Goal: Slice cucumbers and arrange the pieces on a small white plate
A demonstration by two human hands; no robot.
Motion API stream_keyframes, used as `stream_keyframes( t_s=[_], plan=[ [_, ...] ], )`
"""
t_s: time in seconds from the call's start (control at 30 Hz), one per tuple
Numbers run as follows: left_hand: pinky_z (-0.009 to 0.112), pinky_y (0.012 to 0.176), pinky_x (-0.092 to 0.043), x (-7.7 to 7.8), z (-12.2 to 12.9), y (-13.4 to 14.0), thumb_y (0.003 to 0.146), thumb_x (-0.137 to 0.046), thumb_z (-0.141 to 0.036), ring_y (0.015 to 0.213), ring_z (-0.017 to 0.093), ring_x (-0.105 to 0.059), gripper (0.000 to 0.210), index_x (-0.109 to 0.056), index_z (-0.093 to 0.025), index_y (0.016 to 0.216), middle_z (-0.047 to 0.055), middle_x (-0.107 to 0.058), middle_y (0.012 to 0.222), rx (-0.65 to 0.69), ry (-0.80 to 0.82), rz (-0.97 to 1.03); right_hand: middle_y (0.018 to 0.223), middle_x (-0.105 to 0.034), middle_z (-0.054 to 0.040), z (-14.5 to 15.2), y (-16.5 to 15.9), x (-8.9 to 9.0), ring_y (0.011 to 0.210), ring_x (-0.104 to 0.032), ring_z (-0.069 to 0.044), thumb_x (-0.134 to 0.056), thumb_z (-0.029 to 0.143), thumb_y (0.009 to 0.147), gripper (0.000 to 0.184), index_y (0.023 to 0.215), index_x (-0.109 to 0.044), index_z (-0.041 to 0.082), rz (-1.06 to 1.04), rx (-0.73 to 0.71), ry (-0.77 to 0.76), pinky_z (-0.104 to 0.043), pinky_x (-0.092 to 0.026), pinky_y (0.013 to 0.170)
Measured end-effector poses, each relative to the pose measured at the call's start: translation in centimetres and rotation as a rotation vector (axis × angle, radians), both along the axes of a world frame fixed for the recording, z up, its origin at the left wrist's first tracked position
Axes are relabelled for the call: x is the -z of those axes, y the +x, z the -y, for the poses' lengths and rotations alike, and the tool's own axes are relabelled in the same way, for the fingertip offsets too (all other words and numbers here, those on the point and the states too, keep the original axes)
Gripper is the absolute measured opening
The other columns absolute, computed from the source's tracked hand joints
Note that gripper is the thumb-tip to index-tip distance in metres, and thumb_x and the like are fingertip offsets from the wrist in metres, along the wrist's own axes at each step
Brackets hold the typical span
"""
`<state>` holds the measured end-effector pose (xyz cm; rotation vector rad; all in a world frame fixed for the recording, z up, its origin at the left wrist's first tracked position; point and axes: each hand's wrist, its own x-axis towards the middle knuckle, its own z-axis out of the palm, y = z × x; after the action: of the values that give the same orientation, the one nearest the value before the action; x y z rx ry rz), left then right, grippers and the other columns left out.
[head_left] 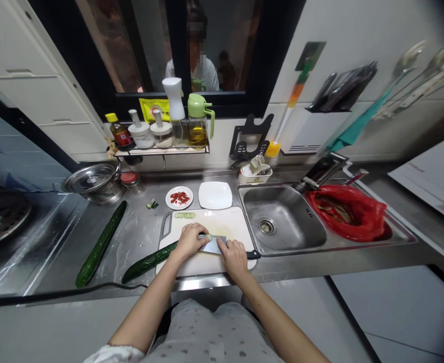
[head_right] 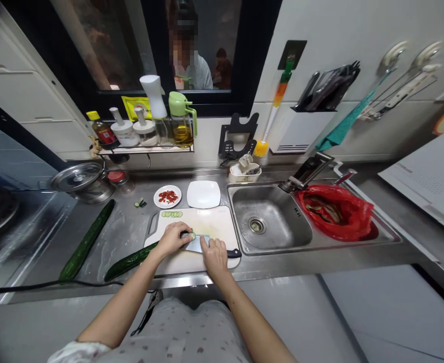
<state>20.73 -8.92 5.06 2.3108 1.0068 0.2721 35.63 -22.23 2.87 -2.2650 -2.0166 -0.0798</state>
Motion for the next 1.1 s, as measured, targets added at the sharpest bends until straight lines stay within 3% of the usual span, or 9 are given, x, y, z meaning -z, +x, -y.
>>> stream_keyframes(
  t_s=[0.1, 0.23, 0.33, 0.43, 0.67, 1.1],
  plan=[
    [0.029, 0.084, -0.041, 0.7, -0.4, 0.2, 0.078, -0.063, -0.032, 0.090, 0.018, -0.059, 0.012, -0.068, -0.023, 0.085, 0.001, -0.067, 0.089, -0.090, -0.029, 0.075, 0.083, -0.060, -0.0080, 0.5, 0.5, 0.2, 0.081, -0.047, -0.020, -0.048, 0.015, 0.088, 0.040, 0.126, -0.057, 0.024, -0.008, 0.013, -0.016, -0.032, -0.027, 0.073],
    [0.023, 0.067, -0.041, 2.4, -2.4, -0.1, 0.081, -0.058, -0.027, 0.070, 0.013, -0.059, 0.014, -0.068, -0.021, 0.089, 0.000, -0.067, 0.076, -0.373, -0.124, 0.122, 0.086, -0.061, -0.0078, 1.2, 1.2, 0.2, 0.084, -0.048, -0.020, -0.051, 0.016, 0.086, 0.043, 0.128, -0.056, 0.024, -0.020, 0.058, -0.081, -0.033, -0.027, 0.074],
    [0.023, 0.067, -0.041, 3.5, -4.6, -0.3, 0.079, -0.060, -0.023, 0.073, 0.014, -0.060, 0.014, -0.068, -0.020, 0.090, 0.002, -0.069, 0.079, -0.539, -0.132, 0.107, 0.088, -0.062, -0.0075, 1.6, 1.7, 0.2, 0.085, -0.049, -0.021, -0.051, 0.017, 0.086, 0.045, 0.129, -0.055, 0.025, -0.031, 0.109, -0.120, -0.033, -0.027, 0.076],
    [0.024, 0.069, -0.041, 4.2, -6.4, 0.0, 0.077, -0.060, -0.021, 0.076, 0.015, -0.061, 0.014, -0.069, -0.021, 0.088, 0.002, -0.070, 0.084, -0.618, -0.128, 0.057, 0.088, -0.062, -0.0074, 1.8, 1.9, 0.2, 0.086, -0.049, -0.021, -0.053, 0.019, 0.085, 0.046, 0.130, -0.055, 0.025, -0.051, 0.148, -0.144, -0.032, -0.027, 0.077],
    [0.025, 0.074, -0.041, 5.4, -7.8, 1.7, 0.078, -0.058, -0.020, 0.083, 0.017, -0.062, 0.016, -0.067, -0.024, 0.091, 0.002, -0.070, 0.085, -0.638, -0.127, -0.056, 0.091, -0.063, -0.0071, 1.9, 2.0, 0.0, 0.088, -0.050, -0.021, -0.054, 0.019, 0.084, 0.047, 0.130, -0.055, 0.025, -0.081, 0.189, -0.172, -0.032, -0.028, 0.078],
    [0.028, 0.078, -0.042, 6.3, -8.3, 2.1, 0.081, -0.050, -0.016, 0.090, 0.021, -0.061, 0.022, -0.066, -0.021, 0.096, 0.007, -0.069, 0.094, -0.507, 0.026, -0.142, 0.090, -0.063, -0.0056, 2.0, 2.4, 0.0, 0.088, -0.051, -0.020, -0.056, 0.017, 0.082, 0.048, 0.129, -0.056, 0.025, -0.091, 0.220, -0.153, -0.030, -0.028, 0.079]
  ],
)
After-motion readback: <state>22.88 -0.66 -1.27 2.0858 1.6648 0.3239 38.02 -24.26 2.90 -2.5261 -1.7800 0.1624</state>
